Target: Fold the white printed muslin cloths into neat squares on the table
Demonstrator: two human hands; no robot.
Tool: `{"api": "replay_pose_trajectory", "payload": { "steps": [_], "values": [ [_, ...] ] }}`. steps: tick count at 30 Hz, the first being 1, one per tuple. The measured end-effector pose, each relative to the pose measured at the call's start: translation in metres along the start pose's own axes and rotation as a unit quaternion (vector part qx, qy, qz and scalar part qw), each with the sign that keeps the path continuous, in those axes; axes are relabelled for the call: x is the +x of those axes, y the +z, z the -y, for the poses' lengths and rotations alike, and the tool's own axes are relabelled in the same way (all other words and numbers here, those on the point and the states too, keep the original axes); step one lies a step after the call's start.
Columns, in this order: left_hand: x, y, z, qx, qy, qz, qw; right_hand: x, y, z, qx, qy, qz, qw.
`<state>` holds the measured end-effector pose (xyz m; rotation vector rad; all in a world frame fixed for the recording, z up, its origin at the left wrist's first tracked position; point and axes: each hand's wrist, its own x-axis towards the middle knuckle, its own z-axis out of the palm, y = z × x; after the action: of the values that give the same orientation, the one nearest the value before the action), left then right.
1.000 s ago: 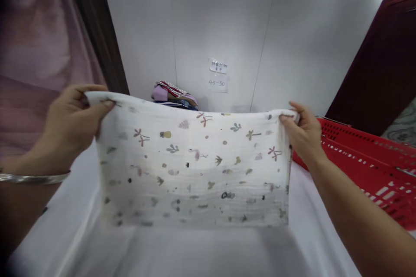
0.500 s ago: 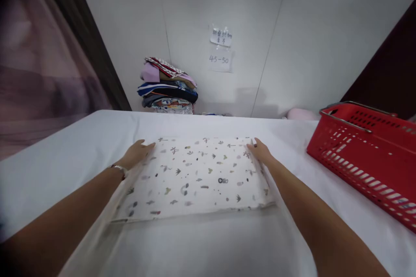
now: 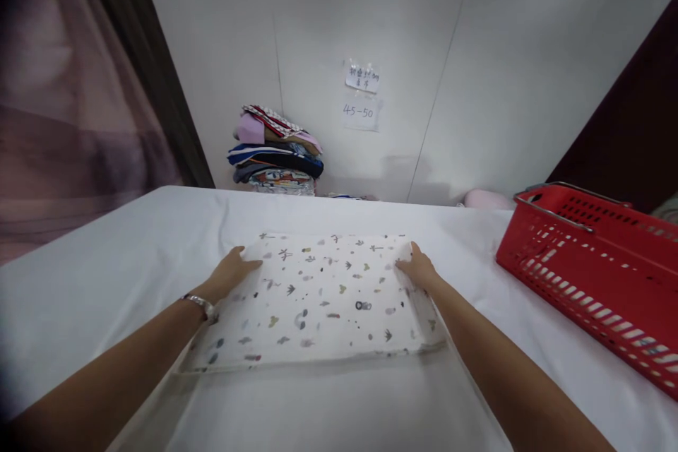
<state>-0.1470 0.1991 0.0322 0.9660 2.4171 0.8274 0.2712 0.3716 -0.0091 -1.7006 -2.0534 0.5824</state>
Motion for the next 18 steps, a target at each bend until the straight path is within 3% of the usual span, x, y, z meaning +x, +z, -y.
{"api": "replay_pose_trajectory", "payload": {
  "steps": [3,9,14,18],
  "values": [
    [0.000,0.004,0.001,-0.005,0.022,-0.011,1.000,0.002,0.002,0.004,0.021,0.031,-0.027,0.999],
    [0.026,-0.002,-0.016,-0.036,0.110,-0.080,0.990,0.021,-0.011,0.012,0.105,-0.004,-0.089,0.990],
    [0.053,0.009,-0.029,-0.035,0.022,-0.065,0.997,0.047,-0.004,0.026,0.060,0.046,-0.061,0.995],
    [0.054,0.007,-0.021,-0.036,-0.012,-0.025,0.999,0.041,0.002,0.022,0.001,0.046,-0.020,0.999]
  ]
}}
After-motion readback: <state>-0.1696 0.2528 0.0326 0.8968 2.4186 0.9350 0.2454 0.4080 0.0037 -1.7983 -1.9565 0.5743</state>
